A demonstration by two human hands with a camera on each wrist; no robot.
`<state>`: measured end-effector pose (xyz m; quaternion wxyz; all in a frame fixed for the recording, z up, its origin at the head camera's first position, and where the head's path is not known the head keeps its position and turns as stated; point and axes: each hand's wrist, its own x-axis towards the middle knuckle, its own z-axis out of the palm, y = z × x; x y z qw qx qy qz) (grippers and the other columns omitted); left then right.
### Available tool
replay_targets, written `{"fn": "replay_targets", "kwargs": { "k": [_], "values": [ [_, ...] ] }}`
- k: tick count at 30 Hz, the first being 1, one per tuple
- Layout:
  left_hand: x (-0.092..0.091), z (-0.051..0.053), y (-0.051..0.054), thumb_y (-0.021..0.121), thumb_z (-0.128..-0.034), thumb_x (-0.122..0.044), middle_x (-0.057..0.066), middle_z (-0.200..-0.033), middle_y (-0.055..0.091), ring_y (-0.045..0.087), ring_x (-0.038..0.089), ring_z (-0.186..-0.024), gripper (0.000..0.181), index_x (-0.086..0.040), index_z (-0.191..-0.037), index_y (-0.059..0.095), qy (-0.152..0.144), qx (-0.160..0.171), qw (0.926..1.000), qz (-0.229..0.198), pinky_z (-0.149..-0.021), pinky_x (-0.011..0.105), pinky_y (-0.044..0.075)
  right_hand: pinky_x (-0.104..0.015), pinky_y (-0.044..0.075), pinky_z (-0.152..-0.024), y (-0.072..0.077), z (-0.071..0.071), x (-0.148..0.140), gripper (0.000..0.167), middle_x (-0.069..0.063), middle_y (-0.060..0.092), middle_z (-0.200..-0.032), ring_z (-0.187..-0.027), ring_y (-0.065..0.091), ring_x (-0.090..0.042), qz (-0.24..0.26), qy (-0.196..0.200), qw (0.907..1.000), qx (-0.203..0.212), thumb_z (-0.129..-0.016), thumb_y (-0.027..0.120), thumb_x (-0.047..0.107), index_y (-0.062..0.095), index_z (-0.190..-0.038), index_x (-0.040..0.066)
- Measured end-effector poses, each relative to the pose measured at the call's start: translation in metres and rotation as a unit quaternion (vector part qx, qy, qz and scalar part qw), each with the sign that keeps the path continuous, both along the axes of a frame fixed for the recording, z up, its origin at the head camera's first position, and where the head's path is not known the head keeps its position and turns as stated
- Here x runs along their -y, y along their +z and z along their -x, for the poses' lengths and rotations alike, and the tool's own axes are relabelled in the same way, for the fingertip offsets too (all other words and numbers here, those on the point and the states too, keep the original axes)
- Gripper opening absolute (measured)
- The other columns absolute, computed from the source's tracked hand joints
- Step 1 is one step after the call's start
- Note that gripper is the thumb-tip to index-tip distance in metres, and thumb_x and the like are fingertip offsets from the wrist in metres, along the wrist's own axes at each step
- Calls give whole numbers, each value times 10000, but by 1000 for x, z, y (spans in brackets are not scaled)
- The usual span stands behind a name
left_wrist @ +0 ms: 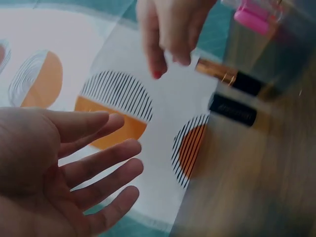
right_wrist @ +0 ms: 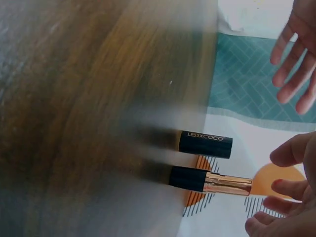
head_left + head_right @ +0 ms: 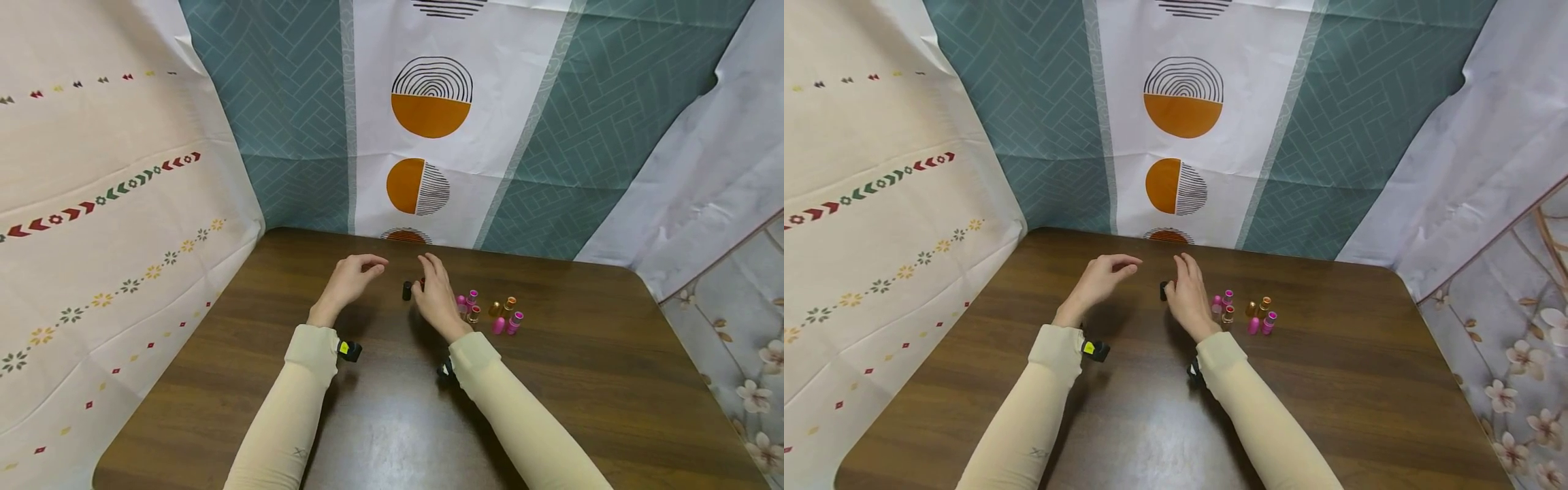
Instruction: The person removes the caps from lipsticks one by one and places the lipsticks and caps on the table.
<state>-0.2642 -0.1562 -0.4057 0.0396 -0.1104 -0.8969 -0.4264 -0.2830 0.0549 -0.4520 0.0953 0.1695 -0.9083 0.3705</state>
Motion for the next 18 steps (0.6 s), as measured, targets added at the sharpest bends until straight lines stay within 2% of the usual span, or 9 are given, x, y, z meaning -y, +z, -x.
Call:
{"fn": "replay_targets", "kwargs": {
  "k": [11,18],
  "values": [
    [47,-10,7,601,-1076,-242,111,-1330,694,609,317,-1248,317,-98,-1339,704,-320,389,9986,149,-1047,510,481,-485,402,-1121,6,-5,12,527,-120,354,-1632,-1476,384,-299,157,377,9991,116,-1035,559,81,454,-1551,61],
    [71,-18,11,602,-1073,-302,123,-1365,676,589,325,-1308,369,-86,-1360,687,-785,785,9928,453,-1101,530,447,-506,375,-1169,6,-10,22,530,-100,404,-1606,-1473,411,-292,171,866,9960,126,-1027,576,82,472,-1546,89]
  ]
}}
